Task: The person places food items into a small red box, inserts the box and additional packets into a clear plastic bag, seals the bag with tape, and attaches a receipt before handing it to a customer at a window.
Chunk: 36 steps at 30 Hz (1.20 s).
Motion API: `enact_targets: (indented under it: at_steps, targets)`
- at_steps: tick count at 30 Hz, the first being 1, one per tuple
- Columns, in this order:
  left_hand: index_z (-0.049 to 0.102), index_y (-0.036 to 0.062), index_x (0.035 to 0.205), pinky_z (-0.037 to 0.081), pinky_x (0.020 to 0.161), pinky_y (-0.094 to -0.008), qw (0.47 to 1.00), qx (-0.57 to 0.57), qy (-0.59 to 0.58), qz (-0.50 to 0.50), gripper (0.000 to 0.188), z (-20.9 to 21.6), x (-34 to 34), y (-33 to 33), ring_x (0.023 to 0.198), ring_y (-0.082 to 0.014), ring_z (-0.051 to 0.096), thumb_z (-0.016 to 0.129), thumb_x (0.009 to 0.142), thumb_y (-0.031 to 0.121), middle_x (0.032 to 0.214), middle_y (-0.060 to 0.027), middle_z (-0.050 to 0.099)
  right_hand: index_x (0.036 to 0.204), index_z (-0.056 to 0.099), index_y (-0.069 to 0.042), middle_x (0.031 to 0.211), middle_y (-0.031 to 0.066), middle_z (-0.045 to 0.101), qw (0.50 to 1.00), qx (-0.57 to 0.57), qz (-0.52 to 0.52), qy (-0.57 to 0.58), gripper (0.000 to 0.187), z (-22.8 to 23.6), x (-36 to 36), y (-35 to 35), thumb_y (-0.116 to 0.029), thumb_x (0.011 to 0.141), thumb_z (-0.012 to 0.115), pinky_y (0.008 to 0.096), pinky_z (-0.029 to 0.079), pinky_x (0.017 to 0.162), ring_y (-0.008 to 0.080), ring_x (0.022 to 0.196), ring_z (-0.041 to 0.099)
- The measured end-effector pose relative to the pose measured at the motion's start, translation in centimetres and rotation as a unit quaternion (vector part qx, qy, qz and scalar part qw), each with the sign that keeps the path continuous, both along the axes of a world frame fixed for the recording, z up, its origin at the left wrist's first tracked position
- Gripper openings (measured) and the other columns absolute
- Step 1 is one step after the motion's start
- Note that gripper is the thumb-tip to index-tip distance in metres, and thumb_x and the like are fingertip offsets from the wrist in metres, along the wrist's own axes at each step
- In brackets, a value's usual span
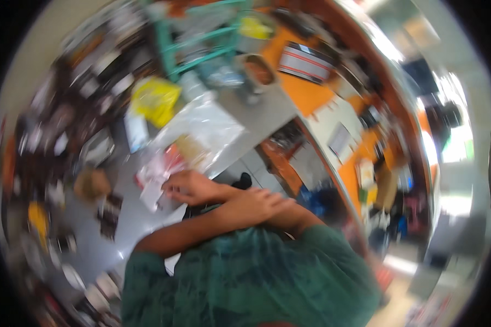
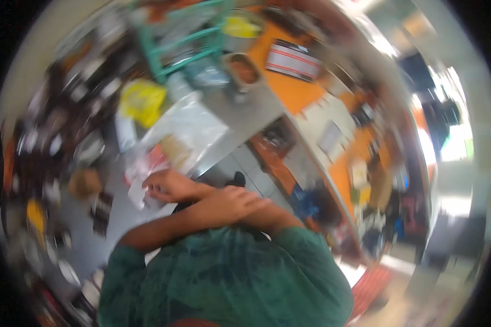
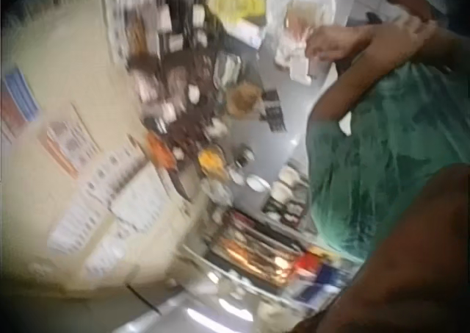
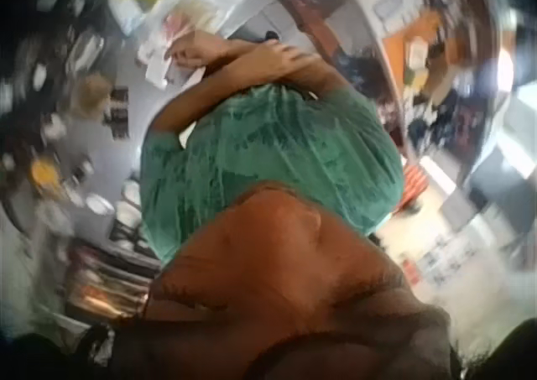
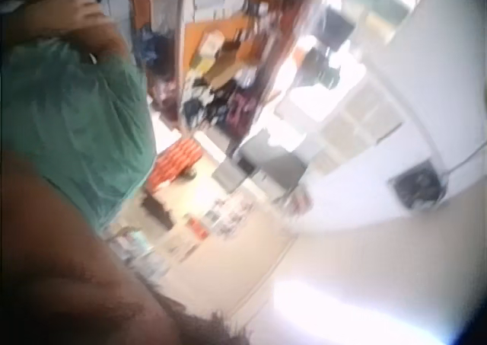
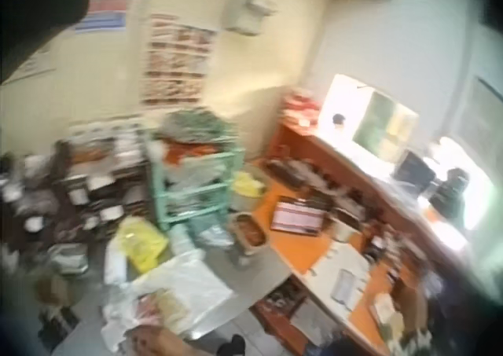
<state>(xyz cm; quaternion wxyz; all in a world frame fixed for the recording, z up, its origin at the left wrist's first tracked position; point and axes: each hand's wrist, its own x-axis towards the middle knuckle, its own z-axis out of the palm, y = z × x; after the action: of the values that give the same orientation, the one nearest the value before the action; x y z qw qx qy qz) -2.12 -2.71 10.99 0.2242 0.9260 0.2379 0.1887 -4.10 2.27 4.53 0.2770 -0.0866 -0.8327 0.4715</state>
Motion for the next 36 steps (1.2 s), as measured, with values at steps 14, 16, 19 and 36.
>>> enact_targets:
  at_steps: [14,16,19,36]
  targets:
    - [0.052,0.0072,0.131,0.049,0.085,-0.0412,0.984,0.046,-0.093,0.145,0.04,0.4,6.4,0.5,0.102,-0.0282,0.06,0.051,0.091,0.016,0.117,-0.01,0.059,0.158,0.027,-0.012,0.164,0.016,0.019,0.667,-0.435,0.588,-0.143,0.073,5.4,3.5,-1.2,-0.04,0.098,0.057,0.0388,0.01,0.122,0.0276,0.153,0.014]
    - [0.055,0.005,0.125,0.048,0.086,-0.0416,0.979,0.039,-0.124,0.16,0.036,-0.1,4.3,0.3,0.1,-0.0289,0.06,0.05,0.091,0.015,0.114,-0.0099,0.059,0.148,0.04,-0.01,0.151,0.0132,0.037,0.693,-0.442,0.524,-0.224,0.059,3.7,3.7,-1.0,-0.036,0.098,0.058,0.0354,0.022,0.115,0.0231,0.141,0.03]
    - [0.065,0.0041,0.109,0.048,0.086,-0.0412,0.961,-0.022,-0.152,0.229,0.026,-1.8,-0.9,-0.9,0.096,-0.0289,0.06,0.058,0.09,0.019,0.103,-0.0118,0.061,0.133,0.06,-0.005,0.13,0.0089,0.063,0.716,-0.436,0.425,-0.342,0.041,0.6,3.2,-1.1,-0.029,0.1,0.059,0.0302,0.039,0.106,0.0164,0.124,0.055]
    - [0.07,0.003,0.102,0.053,0.076,-0.0402,0.744,-0.213,-0.102,0.626,0.031,-10.1,-21.5,-5.2,0.084,-0.0351,0.069,0.076,0.084,0.027,0.09,-0.0149,0.072,0.105,0.067,0.002,0.083,0.0038,0.067,0.939,-0.279,-0.161,-0.119,0.016,-4.3,-0.6,-1.0,-0.01,0.094,0.067,0.0234,0.047,0.065,0.0062,0.072,0.058]
